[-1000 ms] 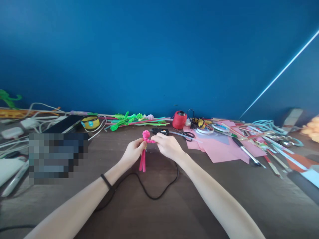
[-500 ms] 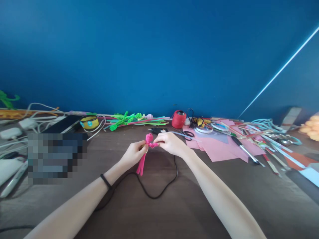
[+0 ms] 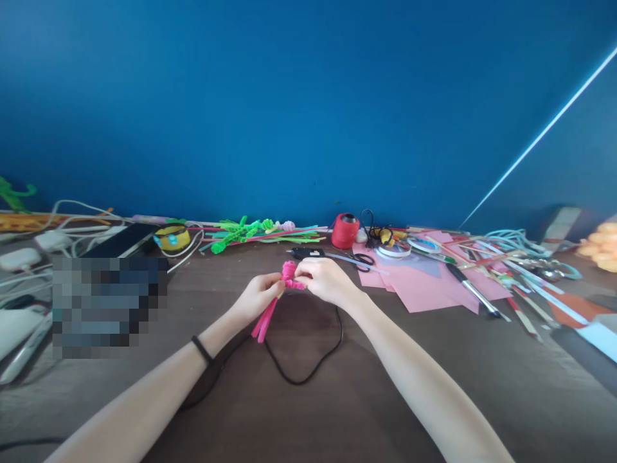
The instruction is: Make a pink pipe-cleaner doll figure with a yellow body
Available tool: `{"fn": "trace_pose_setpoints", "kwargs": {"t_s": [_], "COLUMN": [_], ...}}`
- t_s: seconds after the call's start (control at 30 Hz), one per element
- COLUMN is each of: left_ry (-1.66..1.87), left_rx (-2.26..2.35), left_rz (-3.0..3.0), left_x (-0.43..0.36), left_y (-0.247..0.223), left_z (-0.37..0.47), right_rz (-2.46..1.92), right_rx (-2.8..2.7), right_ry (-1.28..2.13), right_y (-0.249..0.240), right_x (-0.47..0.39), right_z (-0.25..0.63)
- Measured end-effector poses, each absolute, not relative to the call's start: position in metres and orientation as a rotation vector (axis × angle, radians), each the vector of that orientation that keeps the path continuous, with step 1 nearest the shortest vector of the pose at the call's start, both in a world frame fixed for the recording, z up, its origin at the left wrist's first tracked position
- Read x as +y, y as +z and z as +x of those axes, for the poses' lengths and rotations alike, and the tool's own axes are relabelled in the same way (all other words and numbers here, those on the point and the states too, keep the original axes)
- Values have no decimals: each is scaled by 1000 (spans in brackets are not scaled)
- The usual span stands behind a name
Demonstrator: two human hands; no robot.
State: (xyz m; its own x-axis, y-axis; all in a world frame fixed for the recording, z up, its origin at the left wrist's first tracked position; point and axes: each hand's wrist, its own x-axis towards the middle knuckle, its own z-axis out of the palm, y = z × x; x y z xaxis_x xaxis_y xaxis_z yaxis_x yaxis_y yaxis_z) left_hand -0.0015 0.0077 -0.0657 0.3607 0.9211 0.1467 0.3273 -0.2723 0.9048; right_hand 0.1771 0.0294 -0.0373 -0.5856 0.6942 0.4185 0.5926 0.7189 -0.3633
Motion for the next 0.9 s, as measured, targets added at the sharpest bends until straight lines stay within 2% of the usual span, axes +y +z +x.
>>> {"fn": "trace_pose_setpoints", "kwargs": {"t_s": [0.2,0.4,0.5,0.67,0.9], "left_ry": [946,950,964,1015,1120], "left_rx": [1298,1531,1628,1688,1606], "left_rz": [1982,2060,2055,2006,1807], "left_x": [5,1,1,3,6], "left_y": [-65,-60,-62,-66,-65], "left_z": [0,3,4,3,0], "right_rz": [-1092,-1159,-1167,-1172,-1094], "right_rx": [-2335,-2203,-2113,-1933,-1817], "right_ry": [95,172,360,895,1205], "right_y": [-33,-22,-19,-25,-38], "right_x": [28,15,8,4,14], "right_z": [178,167,161,155,157]}}
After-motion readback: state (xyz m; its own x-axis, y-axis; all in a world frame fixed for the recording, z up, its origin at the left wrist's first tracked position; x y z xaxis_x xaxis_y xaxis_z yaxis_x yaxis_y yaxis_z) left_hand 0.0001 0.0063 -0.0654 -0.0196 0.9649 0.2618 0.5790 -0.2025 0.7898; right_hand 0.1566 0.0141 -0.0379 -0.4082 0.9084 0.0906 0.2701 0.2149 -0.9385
